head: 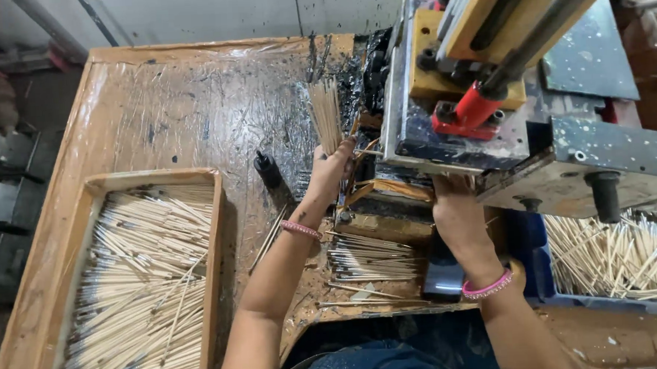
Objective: Feeding bamboo sticks into an industrial stick-coating or processing machine.
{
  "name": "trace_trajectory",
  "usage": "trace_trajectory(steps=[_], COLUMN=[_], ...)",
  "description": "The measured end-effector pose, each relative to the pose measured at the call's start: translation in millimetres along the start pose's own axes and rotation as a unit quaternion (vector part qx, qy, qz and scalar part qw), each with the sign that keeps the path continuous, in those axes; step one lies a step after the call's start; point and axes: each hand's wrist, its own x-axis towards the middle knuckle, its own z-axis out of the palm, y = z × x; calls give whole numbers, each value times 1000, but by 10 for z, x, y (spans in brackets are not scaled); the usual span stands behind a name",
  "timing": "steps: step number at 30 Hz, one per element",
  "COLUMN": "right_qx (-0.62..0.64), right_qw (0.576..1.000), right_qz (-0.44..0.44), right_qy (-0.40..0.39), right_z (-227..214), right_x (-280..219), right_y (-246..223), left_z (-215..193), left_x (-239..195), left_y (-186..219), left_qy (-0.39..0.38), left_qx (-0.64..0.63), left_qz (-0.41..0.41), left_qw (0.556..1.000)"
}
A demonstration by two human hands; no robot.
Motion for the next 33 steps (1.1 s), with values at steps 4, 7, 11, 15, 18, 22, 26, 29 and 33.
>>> trace_trajectory(steps=[4, 7, 11, 15, 18, 22, 26, 29, 33], right_qx=[-61, -121, -91, 92, 118, 136, -31, 255, 550], right_qw=[998, 989, 996, 993, 984, 950, 947, 911, 781], right_qz=[-7, -87, -19, -30, 54, 165, 309, 322, 284], right_qy=[-25, 18, 6, 73, 120, 226, 86, 17, -81], right_z=[202, 513, 190, -844, -1190, -916, -993, -827, -610], right_x=[31, 298, 353, -174, -738, -1787, -1703, -1384, -1031], right_y=[186, 399, 70, -422, -245, 737, 435, -159, -521], left_z=[-40, 0, -251, -496, -1308, -1612, -1250, -590, -122], left_x=[46, -57, -444, -1350, -1798, -2124, -1866, -1866, -1781], left_y=[-38, 66, -174, -190, -1148, -1203, -1069, -637, -322], left_qy=[1, 14, -13, -5, -39, 45, -1, -121, -276], left_qx=[10, 17, 49, 259, 274, 237, 62, 163, 274], left_qz=[-8, -2, 45, 57, 268, 95, 177, 245, 207], left_qw=[1000, 1000, 998, 964, 923, 966, 982, 948, 898])
